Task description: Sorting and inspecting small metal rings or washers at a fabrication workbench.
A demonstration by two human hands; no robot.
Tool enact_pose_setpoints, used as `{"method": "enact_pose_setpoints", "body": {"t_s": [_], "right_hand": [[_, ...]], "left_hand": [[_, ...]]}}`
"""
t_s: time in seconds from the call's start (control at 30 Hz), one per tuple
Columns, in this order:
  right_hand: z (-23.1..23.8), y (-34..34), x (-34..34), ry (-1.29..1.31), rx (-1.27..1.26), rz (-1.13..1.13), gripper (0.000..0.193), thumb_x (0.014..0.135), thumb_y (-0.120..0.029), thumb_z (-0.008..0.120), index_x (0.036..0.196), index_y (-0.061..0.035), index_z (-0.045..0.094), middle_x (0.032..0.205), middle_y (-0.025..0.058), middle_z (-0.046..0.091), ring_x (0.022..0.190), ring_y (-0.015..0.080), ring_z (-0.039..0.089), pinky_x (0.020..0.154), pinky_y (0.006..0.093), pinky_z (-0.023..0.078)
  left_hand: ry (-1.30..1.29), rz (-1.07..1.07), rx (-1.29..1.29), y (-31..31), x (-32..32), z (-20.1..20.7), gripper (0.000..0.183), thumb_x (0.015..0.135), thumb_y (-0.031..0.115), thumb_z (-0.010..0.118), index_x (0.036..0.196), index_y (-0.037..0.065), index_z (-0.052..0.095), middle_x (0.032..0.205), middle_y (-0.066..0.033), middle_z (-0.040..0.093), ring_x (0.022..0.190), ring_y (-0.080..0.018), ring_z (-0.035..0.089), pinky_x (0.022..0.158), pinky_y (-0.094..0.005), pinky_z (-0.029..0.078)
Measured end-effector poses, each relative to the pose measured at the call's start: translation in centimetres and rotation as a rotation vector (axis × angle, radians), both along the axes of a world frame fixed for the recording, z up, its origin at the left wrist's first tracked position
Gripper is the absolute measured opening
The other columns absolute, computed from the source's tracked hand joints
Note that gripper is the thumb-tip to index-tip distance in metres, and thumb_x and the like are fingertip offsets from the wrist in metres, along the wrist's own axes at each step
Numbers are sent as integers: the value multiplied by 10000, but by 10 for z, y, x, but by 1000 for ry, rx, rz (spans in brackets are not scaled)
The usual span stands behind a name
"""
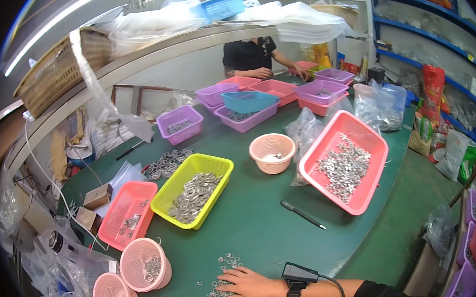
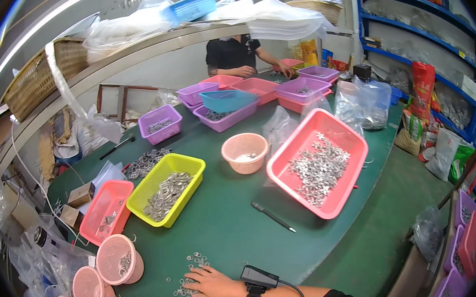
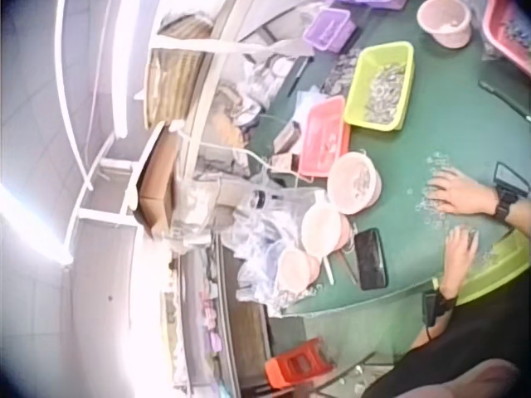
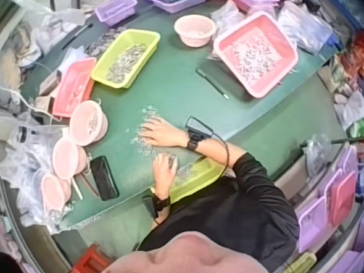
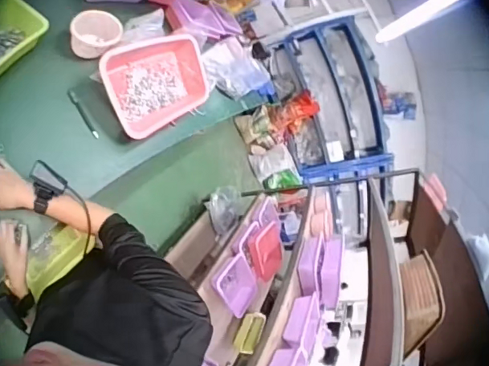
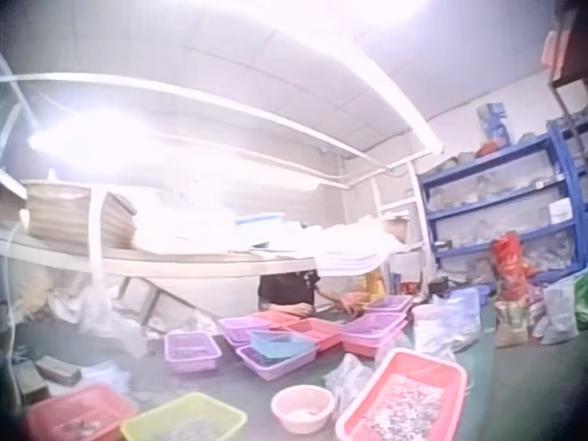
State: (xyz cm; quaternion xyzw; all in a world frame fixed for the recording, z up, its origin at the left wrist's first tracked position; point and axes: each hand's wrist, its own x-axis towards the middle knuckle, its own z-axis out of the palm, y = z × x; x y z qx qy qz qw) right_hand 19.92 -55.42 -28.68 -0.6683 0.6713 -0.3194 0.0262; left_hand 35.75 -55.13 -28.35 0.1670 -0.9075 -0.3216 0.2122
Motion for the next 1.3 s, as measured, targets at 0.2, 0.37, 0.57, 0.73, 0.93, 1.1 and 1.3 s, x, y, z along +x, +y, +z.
{"method": "enact_pose_setpoints", "body": {"t_s": [0.2,0.37,0.57,0.73,0.93,1.1,1.3], "right_hand": [[19,8,4,8,111,38,379,867,-293,485,1204,-119,474,1265,110,426,1211,282,357,996,438,277],[20,13,-28,138,204,-26,401,881,-317,467,1233,-124,452,1267,120,427,1205,284,367,998,453,268],[2,-10,-53,-22,180,-348,436,911,-335,395,1283,-108,383,1303,148,380,1215,298,354,1009,480,242],[5,8,-51,-98,69,-322,390,875,-271,464,1202,-60,450,1240,172,419,1145,318,396,931,474,322],[8,64,-51,-149,186,-513,345,775,-150,589,1086,-31,498,1017,169,499,957,327,454,826,404,383],[27,-8,-45,-196,93,-144,290,780,-155,563,1030,-11,535,1041,160,497,966,318,469,849,398,386],[12,-50,-41,129,-40,-91,290,753,-99,575,1032,-27,554,1072,145,510,1009,321,457,853,441,366]], "left_hand": [[67,44,10,1,-9,-3,138,758,113,597,838,21,533,859,-139,513,804,-321,486,711,-417,379],[93,12,29,-5,-16,-8,121,777,108,578,841,15,534,864,-152,509,795,-334,482,716,-419,379],[107,-19,-15,-2,-9,2,128,795,97,545,855,-17,538,857,-195,503,766,-357,472,694,-422,396],[139,-10,-91,3,-8,-1,149,785,93,557,879,-23,544,856,-194,502,766,-357,474,693,-415,399],[177,-10,-135,4,-7,-1,142,781,89,571,876,-13,538,872,-186,498,780,-356,481,689,-410,402],[130,46,-85,1,-10,-17,143,765,92,582,852,-8,530,870,-174,490,783,-349,484,695,-402,405],[95,74,-125,2,-17,-9,146,766,118,589,836,4,531,854,-164,493,797,-339,495,719,-396,414]]}}
